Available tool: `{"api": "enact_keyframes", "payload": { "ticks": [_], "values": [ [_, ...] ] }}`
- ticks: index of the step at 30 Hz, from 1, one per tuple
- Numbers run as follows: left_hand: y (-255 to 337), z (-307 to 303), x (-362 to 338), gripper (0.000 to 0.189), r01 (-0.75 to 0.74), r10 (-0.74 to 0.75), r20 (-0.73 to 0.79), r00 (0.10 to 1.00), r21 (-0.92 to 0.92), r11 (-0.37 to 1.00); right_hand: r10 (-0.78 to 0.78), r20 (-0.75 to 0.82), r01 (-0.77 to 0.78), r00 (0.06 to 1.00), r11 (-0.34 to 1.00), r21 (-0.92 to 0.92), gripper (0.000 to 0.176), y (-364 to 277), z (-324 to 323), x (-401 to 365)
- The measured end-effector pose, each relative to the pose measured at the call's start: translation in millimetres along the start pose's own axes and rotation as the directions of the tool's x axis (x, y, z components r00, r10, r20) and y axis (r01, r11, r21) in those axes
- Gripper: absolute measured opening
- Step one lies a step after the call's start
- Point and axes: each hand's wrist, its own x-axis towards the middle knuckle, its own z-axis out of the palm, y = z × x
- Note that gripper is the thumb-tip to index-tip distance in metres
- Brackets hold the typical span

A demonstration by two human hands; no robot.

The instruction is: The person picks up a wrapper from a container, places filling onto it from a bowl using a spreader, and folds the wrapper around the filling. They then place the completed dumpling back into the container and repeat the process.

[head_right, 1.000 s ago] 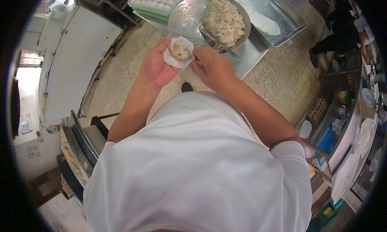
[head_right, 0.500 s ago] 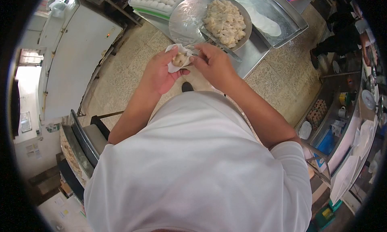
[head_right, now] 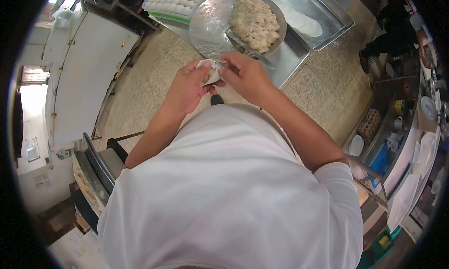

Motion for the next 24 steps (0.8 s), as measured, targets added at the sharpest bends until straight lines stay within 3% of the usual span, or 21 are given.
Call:
{"api": "enact_keyframes", "payload": {
  "ticks": [1,5,7,10,14,16,21,24],
  "values": [
    [-1,1,0,0.027,0.004,-0.004,-0.004,1.000,0.050,0.999,0.036,0.042,-0.040,0.998,0.995,0.096,0.008,-1,-1,0],
    [-4,0,1,0.028,0.022,-0.023,0.007,1.000,0.101,0.995,0.004,0.046,-0.006,0.999,0.999,0.047,0.008,21,1,-1],
    [-1,4,0,0.028,0.032,-0.030,-0.038,0.999,0.055,0.998,-0.052,0.035,0.056,0.998,0.992,-0.112,0.008,24,0,-1],
    [-2,2,0,0.027,0.025,-0.024,-0.071,0.997,0.017,1.000,-0.050,0.020,0.053,0.999,0.983,-0.176,0.008,21,-1,-2],
    [-5,1,1,0.026,0.012,-0.011,-0.010,1.000,0.094,0.995,-0.069,0.038,0.074,0.997,0.987,-0.144,0.008,23,-1,-3],
    [-5,1,0,0.025,0.011,-0.010,-0.011,1.000,0.094,0.995,0.104,0.001,-0.103,0.995,0.991,0.080,0.013,25,2,-3],
    [-6,1,2,0.024,0.029,-0.030,0.014,0.999,0.062,0.998,0.100,0.028,-0.102,0.995,0.993,0.059,0.012,25,-1,-2],
    [-5,5,2,0.024,0.023,-0.024,-0.007,1.000,-0.101,0.995,0.093,-0.005,-0.093,0.996,0.995,0.017,0.012,32,-2,-2]
  ]
}}
